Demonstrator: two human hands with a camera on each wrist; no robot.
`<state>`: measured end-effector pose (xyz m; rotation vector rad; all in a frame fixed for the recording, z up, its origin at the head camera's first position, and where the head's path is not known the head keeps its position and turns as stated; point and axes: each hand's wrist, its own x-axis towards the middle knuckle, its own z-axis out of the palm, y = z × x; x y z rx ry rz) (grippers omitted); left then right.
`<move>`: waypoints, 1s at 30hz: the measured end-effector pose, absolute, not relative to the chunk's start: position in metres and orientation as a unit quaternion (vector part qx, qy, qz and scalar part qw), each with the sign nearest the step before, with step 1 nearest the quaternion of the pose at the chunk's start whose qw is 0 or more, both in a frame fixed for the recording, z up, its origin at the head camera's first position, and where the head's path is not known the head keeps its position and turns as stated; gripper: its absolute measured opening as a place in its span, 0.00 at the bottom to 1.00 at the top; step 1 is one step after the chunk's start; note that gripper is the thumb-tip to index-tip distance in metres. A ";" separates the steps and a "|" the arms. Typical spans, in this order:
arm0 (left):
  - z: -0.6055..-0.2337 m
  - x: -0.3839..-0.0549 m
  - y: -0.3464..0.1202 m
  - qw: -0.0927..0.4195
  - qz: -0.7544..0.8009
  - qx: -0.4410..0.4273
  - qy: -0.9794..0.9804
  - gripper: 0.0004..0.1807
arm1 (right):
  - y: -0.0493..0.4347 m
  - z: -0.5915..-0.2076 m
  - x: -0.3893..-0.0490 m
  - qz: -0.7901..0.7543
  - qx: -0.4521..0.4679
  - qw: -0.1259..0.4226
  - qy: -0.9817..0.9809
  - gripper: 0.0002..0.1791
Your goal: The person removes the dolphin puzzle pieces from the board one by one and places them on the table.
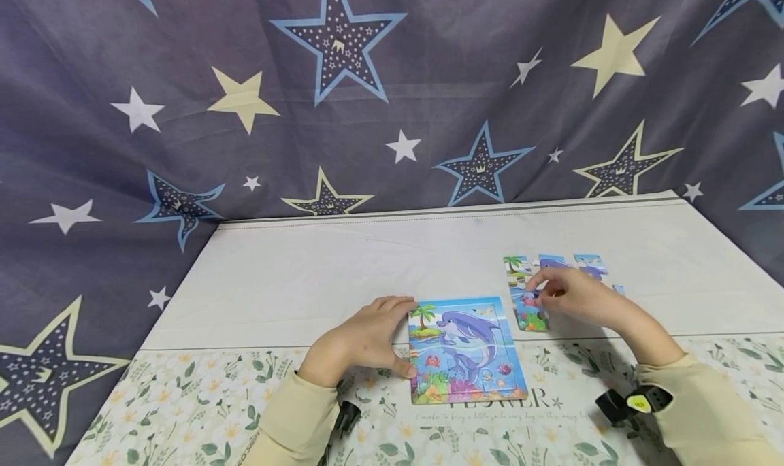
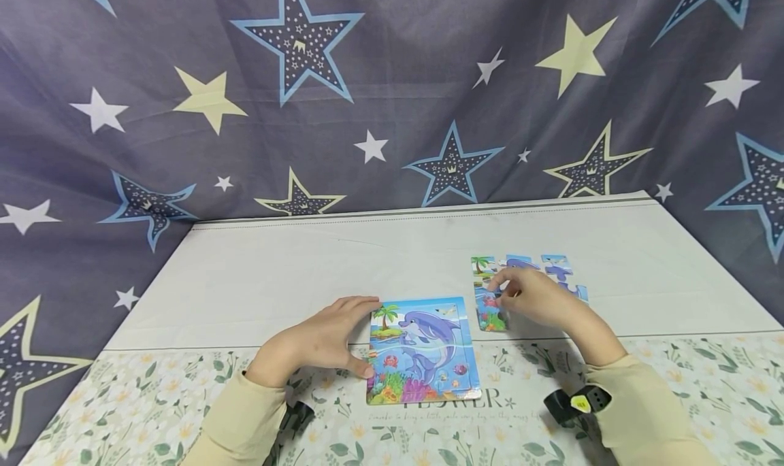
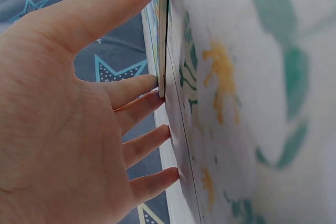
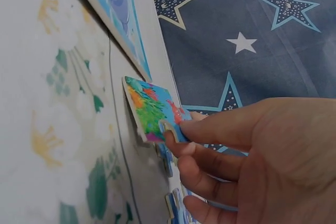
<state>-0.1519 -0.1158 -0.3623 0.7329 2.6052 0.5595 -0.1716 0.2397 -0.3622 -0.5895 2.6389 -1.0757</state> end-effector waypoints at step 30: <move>-0.365 -0.153 -0.116 0.187 0.195 0.261 0.927 0.58 | 0.233 -0.366 -0.169 -0.319 -0.170 0.117 0.925 0.14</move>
